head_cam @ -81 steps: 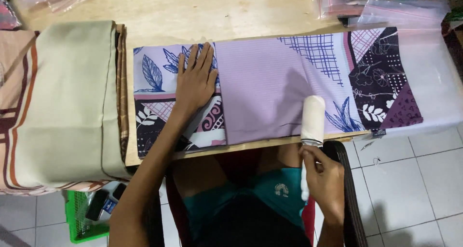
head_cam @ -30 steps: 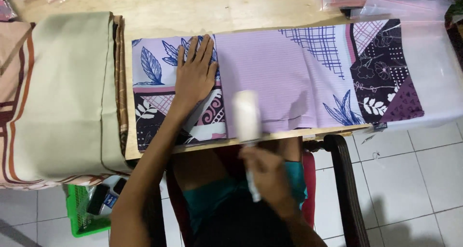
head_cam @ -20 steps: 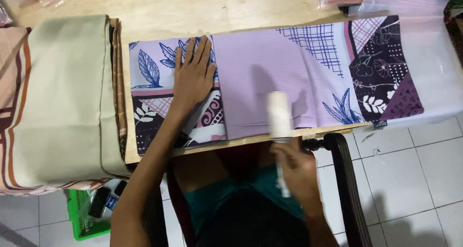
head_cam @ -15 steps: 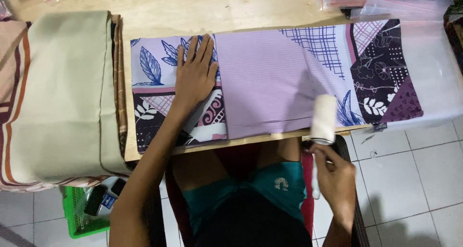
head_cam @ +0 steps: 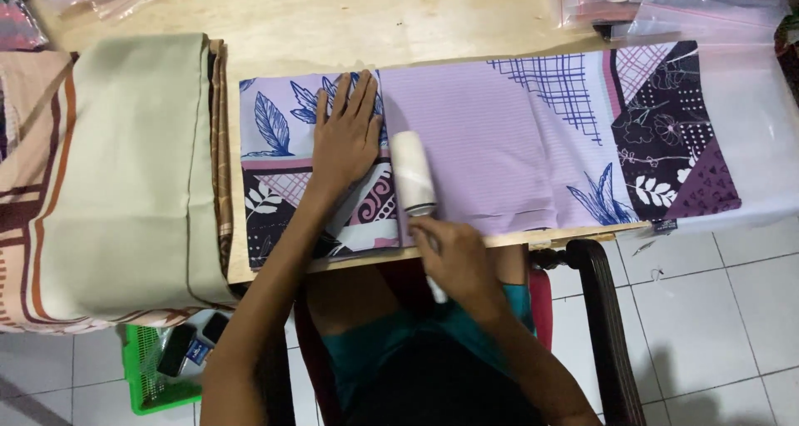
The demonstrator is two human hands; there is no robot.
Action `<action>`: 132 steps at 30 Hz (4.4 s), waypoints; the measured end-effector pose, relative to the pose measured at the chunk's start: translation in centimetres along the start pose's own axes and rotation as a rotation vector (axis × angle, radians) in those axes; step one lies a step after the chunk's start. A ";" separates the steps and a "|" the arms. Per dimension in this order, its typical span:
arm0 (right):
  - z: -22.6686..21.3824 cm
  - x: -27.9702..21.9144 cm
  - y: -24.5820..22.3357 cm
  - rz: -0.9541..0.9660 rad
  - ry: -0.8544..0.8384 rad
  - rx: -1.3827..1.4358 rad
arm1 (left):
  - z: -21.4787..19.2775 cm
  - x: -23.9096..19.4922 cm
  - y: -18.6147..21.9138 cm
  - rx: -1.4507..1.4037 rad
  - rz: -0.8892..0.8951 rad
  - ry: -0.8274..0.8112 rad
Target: The person uses a white cylindrical roller to smooth and roll a piece of patterned fabric on a wooden table. They repeatedly roll the fabric back and forth, then fold it and continue rolling to create a tight roll.
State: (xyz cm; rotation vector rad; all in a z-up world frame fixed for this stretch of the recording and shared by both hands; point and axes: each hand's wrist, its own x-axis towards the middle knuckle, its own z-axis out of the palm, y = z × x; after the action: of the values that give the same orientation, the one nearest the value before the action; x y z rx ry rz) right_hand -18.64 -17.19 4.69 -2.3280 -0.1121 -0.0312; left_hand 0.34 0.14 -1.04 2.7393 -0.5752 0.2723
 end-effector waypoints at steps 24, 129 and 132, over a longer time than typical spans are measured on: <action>-0.5 6.0 3.0 -0.146 0.040 -0.097 | -0.1 0.2 0.0 -0.003 -0.031 -0.052; 6.1 22.1 0.4 -1.015 -0.153 -0.476 | -8.9 -14.6 -4.6 -0.156 0.401 -0.076; 8.1 24.1 -0.7 -1.034 -0.140 -0.482 | -8.5 -15.2 -5.3 -0.080 0.383 -0.124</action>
State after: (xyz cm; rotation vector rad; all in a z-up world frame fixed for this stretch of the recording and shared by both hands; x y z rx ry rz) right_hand 5.18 -9.11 1.05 -2.4630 -1.4941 -0.4480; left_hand -12.10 13.14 1.56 2.5649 -1.1206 0.1642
